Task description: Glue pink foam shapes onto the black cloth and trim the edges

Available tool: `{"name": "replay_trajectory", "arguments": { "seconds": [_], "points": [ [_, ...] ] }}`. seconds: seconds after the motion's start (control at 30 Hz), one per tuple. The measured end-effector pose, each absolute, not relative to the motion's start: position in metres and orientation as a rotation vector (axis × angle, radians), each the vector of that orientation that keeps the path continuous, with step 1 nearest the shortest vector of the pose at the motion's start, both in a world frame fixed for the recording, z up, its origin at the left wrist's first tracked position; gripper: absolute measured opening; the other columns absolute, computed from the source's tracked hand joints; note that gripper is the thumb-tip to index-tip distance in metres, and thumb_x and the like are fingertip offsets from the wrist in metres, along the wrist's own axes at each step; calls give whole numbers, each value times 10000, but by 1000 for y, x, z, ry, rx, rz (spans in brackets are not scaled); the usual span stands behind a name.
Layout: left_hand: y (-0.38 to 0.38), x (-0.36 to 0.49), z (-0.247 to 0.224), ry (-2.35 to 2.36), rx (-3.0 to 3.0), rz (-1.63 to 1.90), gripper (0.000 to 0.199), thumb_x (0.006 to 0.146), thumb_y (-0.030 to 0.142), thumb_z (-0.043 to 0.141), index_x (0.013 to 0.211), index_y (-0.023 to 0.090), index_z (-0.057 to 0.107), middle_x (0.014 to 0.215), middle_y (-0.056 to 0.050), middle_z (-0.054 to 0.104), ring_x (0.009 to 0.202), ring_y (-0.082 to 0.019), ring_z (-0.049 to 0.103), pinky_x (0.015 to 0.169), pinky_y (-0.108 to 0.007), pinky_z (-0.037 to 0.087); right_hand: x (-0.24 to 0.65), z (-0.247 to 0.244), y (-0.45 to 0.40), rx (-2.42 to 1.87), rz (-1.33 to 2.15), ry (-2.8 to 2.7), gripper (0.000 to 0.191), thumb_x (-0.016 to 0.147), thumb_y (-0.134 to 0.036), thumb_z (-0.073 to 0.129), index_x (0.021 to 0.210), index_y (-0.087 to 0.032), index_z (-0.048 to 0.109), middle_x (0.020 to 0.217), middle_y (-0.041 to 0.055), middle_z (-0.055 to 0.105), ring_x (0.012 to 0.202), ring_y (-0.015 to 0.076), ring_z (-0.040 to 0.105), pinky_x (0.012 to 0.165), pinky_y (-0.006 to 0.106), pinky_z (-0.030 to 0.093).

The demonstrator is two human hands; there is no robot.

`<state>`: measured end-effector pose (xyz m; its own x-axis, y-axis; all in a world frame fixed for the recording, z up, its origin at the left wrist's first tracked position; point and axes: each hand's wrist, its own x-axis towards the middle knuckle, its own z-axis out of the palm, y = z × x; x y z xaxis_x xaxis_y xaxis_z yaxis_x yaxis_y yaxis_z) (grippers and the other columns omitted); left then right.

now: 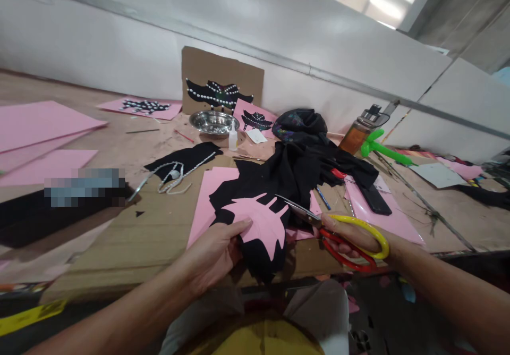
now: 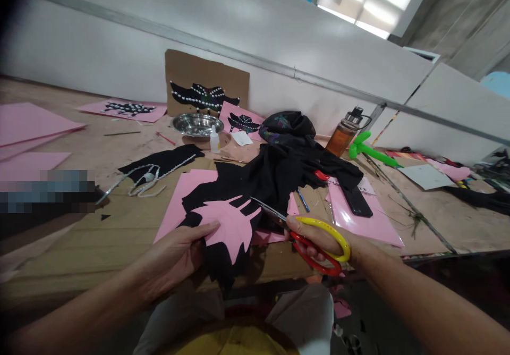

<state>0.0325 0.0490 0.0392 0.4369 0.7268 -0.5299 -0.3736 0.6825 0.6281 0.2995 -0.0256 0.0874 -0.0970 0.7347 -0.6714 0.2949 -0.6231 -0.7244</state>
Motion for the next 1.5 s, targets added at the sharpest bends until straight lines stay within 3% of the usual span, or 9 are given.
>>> {"name": "replay_trajectory", "arguments": {
  "seconds": [0.3, 0.47, 0.67, 0.9, 1.17, 1.37, 1.5],
  "points": [
    [47, 38, 50, 922, 390, 772, 199, 873, 12, 524, 836, 32, 719, 825, -149, 745, 635, -177, 706, 642, -256, 603, 298, 93, -26, -1819, 1865, -1032, 611, 812, -791, 450, 871, -190, 542, 543, -66, 430, 384, 38, 297, 333, 144, 240],
    [46, 36, 49, 908, 428, 752, 208, 886, 27, 516, 917, 34, 721, 917, -169, 757, 760, -200, 730, 724, -263, 608, 294, 98, -24, -1835, 1919, -1003, 658, 784, -839, 403, 729, -191, 506, 522, -47, 416, 374, 46, 296, 322, 171, 244],
    [48, 33, 46, 868, 421, 763, 237, 868, 40, 559, 1053, 70, 703, 1060, -157, 748, 919, -233, 728, 794, -293, 604, 288, 99, -20, -1822, 1916, -1018, 657, 809, -827, 370, 693, -191, 484, 532, -36, 429, 397, 51, 338, 340, 163, 264],
    [47, 34, 43, 858, 407, 785, 256, 856, 34, 577, 1076, 76, 703, 1166, -167, 715, 1014, -245, 708, 843, -289, 589, 285, 90, -13, -1828, 1881, -1061, 669, 841, -810, 325, 724, -175, 502, 522, -50, 425, 383, 36, 314, 340, 146, 277],
    [47, 33, 40, 841, 428, 786, 245, 868, 38, 564, 1063, 75, 706, 1125, -159, 731, 957, -227, 725, 801, -278, 603, 281, 85, -10, -1830, 1818, -1085, 633, 843, -798, 365, 941, -195, 531, 508, -76, 436, 371, 40, 320, 335, 126, 281],
    [48, 33, 37, 824, 434, 788, 227, 867, 28, 555, 1022, 71, 715, 1006, -158, 759, 859, -211, 740, 788, -283, 608, 280, 82, -12, -1827, 1764, -1115, 632, 834, -796, 395, 962, -194, 534, 501, -92, 415, 361, 27, 287, 327, 114, 260],
    [47, 32, 40, 840, 432, 792, 243, 870, 19, 543, 1035, 62, 716, 1074, -177, 744, 873, -216, 739, 778, -277, 609, 277, 85, -13, -1901, 1694, -1172, 670, 808, -833, 370, 933, -194, 529, 468, -100, 382, 347, 25, 271, 323, 117, 232]
  ]
}}
